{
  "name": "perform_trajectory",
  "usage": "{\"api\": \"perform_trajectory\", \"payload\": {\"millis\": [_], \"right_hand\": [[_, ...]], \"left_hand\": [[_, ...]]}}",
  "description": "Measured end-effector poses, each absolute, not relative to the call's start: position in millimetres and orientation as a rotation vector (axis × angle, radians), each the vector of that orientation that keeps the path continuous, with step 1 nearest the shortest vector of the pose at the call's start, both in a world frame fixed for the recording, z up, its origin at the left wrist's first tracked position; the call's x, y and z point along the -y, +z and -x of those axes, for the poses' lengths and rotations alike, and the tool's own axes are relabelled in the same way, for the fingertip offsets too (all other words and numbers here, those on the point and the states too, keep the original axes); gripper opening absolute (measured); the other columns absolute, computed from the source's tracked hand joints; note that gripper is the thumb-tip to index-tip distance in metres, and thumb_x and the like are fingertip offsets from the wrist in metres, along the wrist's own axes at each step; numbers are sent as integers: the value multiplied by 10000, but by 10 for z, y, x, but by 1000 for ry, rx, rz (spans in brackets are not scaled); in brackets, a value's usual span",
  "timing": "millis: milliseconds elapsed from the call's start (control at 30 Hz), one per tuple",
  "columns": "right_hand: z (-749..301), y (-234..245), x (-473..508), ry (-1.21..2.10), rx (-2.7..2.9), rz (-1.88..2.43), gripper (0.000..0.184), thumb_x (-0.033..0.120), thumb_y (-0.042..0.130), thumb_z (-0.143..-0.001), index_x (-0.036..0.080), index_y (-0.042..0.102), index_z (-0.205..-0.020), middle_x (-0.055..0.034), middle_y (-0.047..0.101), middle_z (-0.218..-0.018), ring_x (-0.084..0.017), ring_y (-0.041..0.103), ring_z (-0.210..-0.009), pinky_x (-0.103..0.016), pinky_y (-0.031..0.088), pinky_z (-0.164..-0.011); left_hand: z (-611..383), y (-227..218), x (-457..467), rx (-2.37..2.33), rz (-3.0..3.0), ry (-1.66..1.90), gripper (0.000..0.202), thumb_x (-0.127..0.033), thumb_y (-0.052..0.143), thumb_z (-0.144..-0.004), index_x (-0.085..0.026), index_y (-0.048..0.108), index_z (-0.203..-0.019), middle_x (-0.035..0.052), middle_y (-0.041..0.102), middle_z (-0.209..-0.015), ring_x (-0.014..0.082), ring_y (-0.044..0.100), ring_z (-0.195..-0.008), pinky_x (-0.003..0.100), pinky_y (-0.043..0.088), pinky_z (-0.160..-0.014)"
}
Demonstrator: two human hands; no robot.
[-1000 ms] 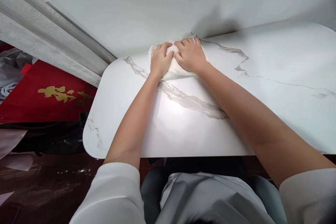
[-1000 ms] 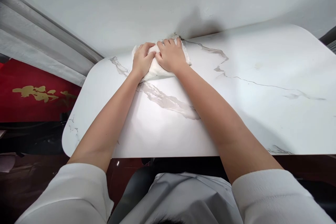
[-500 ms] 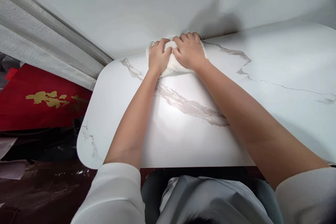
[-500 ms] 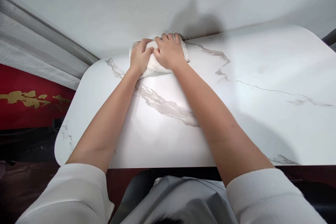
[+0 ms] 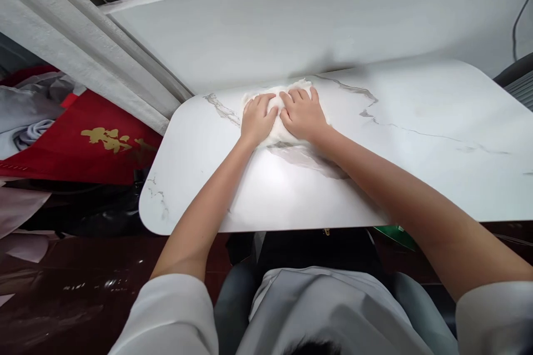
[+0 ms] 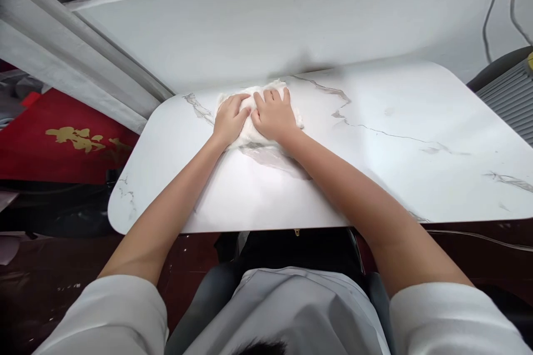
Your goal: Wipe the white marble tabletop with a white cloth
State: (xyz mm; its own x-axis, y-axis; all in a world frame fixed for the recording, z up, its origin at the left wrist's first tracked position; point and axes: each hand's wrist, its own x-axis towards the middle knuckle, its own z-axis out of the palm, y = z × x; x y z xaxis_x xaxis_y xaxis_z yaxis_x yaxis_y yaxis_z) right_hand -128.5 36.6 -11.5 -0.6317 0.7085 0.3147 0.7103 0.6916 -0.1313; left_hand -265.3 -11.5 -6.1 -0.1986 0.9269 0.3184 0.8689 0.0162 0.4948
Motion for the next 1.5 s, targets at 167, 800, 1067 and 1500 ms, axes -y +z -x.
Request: {"api": "perform_trajectory", "payload": {"millis": [167,800,1067,1500], "right_hand": [[1080,-84,228,-80,2603,1115,549,275,243,-997,64,417,-1472,-210,488,-1417,-347,382,-1364,-599,180,-1148],[806,36,1358,-153,2752,923,551,300,322,-1015,-3,416,-1465,-294,471,-1394,-438,411,-1323,-663,208,-1102],[1185,3,1045,-102,2742,818,531,293,298,-1003,13,445,-1429,-248,525,-1296,-397,439,-1253,-650,179,-1120],[2083,-118,11,53,2683,700,457,263,267,-997,76,494,-1346,-178,567,-1222,-335,468,-1191,-637,152,-1129]], "left_hand": [[2467,-21,688,-2158,-1985,843,349,-236,446,-933,-226,575,-1258,66,623,-1353,210,524,-1299,404,294,-1195],[2192,44,1971,-2182,-1969,654,430,-260,356,-969,-168,469,-1373,128,518,-1453,239,396,-1421,486,227,-1232],[2555,12,1740,-2239,-1931,729,404,-236,399,-923,-190,506,-1311,106,564,-1391,263,464,-1343,488,275,-1200],[3370,-81,820,-2347,-1793,962,353,-219,475,-890,-194,598,-1220,92,627,-1292,281,531,-1264,437,340,-1140]]}}
